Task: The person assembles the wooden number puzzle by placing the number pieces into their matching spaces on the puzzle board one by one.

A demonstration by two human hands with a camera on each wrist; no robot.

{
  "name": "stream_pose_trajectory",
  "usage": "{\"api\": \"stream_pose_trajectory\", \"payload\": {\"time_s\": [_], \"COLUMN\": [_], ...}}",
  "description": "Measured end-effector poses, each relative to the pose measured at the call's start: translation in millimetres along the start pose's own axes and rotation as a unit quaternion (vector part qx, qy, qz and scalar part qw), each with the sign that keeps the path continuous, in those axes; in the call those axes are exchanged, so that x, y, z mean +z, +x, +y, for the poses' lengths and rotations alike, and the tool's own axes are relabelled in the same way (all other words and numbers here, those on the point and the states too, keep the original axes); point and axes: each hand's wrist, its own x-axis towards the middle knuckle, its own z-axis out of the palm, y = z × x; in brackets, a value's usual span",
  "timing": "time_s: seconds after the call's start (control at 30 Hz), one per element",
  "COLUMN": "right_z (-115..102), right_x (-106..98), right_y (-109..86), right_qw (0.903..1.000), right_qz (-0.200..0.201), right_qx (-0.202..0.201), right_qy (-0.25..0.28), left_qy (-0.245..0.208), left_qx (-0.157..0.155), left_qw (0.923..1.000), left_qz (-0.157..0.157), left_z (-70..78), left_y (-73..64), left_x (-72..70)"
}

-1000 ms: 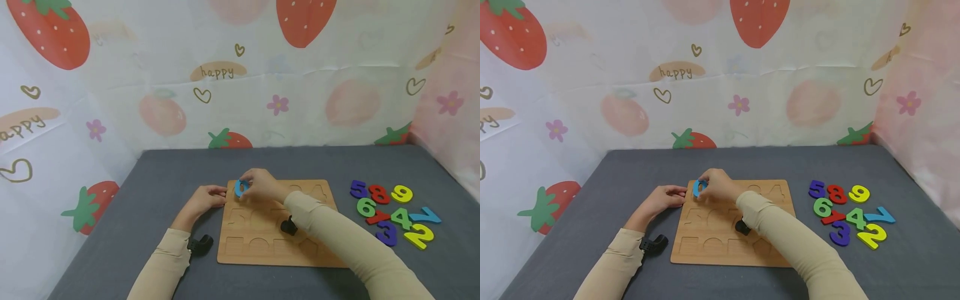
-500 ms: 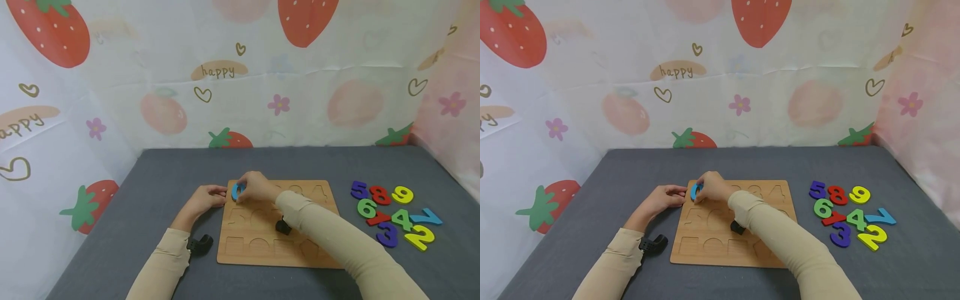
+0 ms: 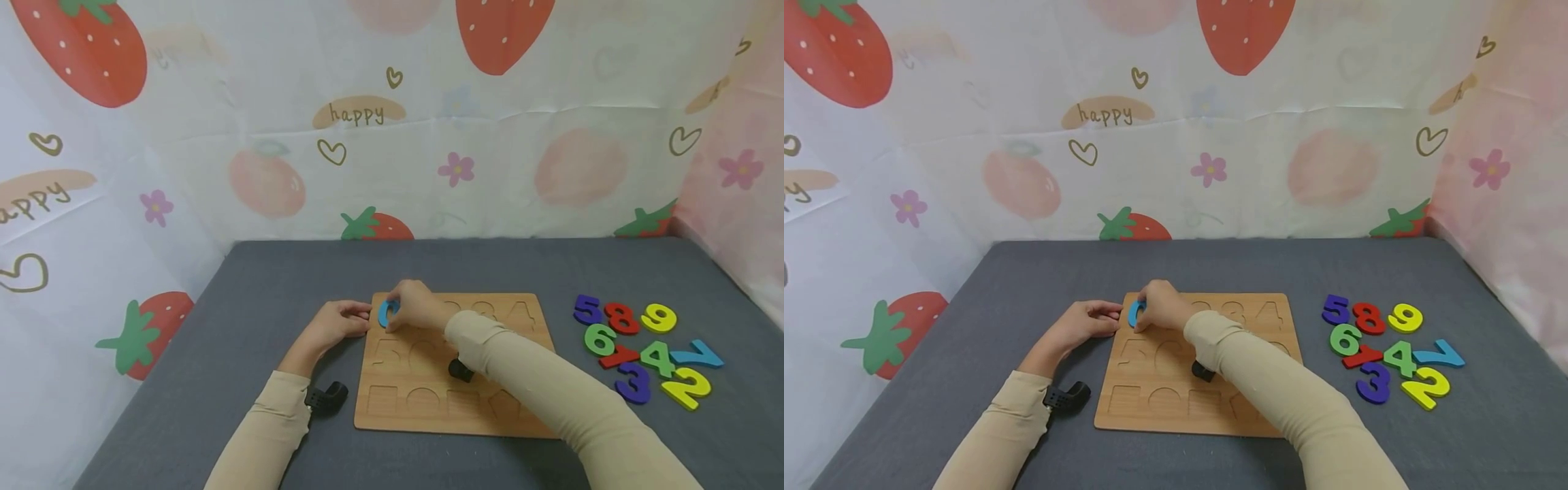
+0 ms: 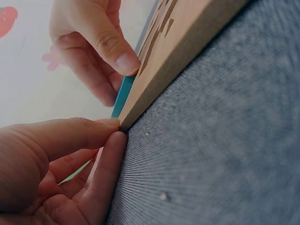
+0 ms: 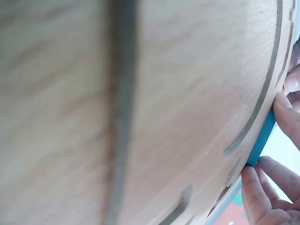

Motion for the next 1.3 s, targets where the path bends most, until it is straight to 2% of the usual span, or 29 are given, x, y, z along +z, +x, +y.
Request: {"api": "stream_pose_trajectory", "payload": {"time_s": [0.17, 0.37, 0.5, 0.67, 1.1, 1.3], "right_z": [2, 4, 5, 14, 49, 65], "right_x": [0, -8, -25, -46, -84, -100], "right_y": [0.3, -11.9, -28.8, -52.8, -115.6, -144.1], "right_qw": [1.0000, 0.9989, 0.9955, 0.9910, 0.9834, 0.9779], "right_qz": [-0.001, 0.020, 0.034, 0.056, 0.094, 0.115], "right_qx": [0.001, 0.001, -0.006, -0.011, 0.015, 0.043], "right_qy": [0.000, 0.043, 0.088, 0.121, 0.154, 0.169], "left_qy": [0.000, 0.000, 0.004, 0.010, 0.015, 0.019], "left_qx": [0.001, 0.006, 0.009, 0.010, 0.008, 0.003], "left_qw": [1.0000, 1.0000, 0.9999, 0.9999, 0.9999, 0.9998], "left_qz": [0.000, -0.003, -0.005, -0.002, 0.003, 0.005], "left_z": [0.5, -2.2, -3.5, -3.0, -3.1, -2.8], "left_y": [0.1, 1.2, 2.9, 3.6, 2.9, 3.7], "left_x": [-0.4, -0.3, 0.2, 1.0, 2.3, 2.3]}}
